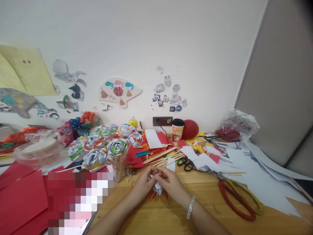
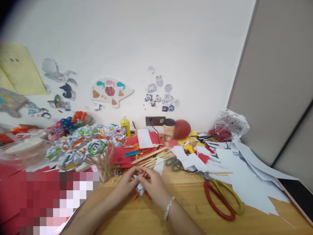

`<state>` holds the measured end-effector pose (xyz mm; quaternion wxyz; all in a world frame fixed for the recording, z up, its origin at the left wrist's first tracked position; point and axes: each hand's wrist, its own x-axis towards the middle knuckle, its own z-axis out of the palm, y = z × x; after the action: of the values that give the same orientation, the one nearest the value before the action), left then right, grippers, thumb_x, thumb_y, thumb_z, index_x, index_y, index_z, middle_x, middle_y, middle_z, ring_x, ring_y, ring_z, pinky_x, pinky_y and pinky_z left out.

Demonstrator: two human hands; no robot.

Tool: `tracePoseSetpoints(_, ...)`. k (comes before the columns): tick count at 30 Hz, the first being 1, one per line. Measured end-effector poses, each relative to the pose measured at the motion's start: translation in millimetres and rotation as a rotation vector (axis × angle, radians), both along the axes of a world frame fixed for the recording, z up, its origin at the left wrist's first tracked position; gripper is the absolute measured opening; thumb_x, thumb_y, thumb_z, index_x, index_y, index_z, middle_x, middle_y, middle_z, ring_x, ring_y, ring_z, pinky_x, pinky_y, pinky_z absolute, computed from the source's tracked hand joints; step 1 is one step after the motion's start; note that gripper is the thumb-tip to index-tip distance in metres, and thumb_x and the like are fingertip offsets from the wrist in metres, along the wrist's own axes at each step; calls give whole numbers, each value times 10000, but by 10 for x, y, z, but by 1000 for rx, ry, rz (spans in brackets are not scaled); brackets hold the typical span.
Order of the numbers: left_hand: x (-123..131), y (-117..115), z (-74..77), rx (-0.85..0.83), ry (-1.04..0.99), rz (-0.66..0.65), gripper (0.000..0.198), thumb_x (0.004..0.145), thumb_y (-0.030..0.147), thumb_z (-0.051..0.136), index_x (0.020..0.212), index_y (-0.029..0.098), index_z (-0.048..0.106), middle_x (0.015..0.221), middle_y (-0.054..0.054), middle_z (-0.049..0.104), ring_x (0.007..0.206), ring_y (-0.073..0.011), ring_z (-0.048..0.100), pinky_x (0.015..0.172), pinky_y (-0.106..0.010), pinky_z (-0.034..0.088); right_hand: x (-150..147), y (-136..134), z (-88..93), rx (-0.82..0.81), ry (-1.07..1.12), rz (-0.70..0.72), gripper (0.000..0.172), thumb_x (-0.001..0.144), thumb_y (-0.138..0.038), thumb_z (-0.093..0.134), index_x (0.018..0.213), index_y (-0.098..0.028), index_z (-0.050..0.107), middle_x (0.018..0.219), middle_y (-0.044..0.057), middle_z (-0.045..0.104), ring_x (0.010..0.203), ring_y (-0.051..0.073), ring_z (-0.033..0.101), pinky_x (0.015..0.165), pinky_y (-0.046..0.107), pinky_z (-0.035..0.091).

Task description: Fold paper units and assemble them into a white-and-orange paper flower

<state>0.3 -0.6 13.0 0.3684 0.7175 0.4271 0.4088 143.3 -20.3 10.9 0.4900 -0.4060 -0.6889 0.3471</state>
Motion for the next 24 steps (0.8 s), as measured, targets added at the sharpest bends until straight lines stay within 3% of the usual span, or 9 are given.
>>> tracePoseSetpoints(4,32,-20,-42,-155,-249,-28,282,741,357,529,949,186,444,708,15,571,634,-149,568,606,-260,444,-25,72,-76,-88,143,-57,99,761,-208,538,831,-164,592,759,31,638,694,174,608,621,270,481)
tracePoseSetpoints(8,20,-22,-20,-154,-248,-20,238,679,285,616,831,178,469,679,15,578,624,-145,573,590,-248,450,-15,93,-78,-60,154,-178,61,735,-136,498,749,-173,545,678,2,582,614,155,575,553,245,455)
tracePoseSetpoints(12,-9,-37,61,12,-32,81,109,661,230,613,703,177,527,670,3,605,674,-177,588,637,-277,458,-1,47,-19,128,-4,-215,175,714,-57,478,724,-183,599,760,29,620,755,179,570,692,282,446)
tracePoseSetpoints(14,-11,-53,92,71,17,98,106,665,229,607,740,184,548,704,-2,627,710,-189,602,680,-296,465,4,19,12,202,-71,-218,201,715,-45,492,736,-190,630,793,36,639,817,190,559,758,304,426)
tracePoseSetpoints(17,-3,-77,104,106,-26,124,224,658,220,614,862,200,522,773,-3,644,768,-193,620,718,-306,473,11,-7,44,239,-64,-216,192,742,-61,508,785,-195,639,813,35,643,824,185,559,768,305,424)
tracePoseSetpoints(24,-31,-116,137,258,4,188,115,690,254,612,758,200,537,750,0,621,755,-186,603,712,-293,469,40,-28,63,328,-19,-191,81,784,-171,574,820,-215,632,835,31,636,830,183,554,754,299,423)
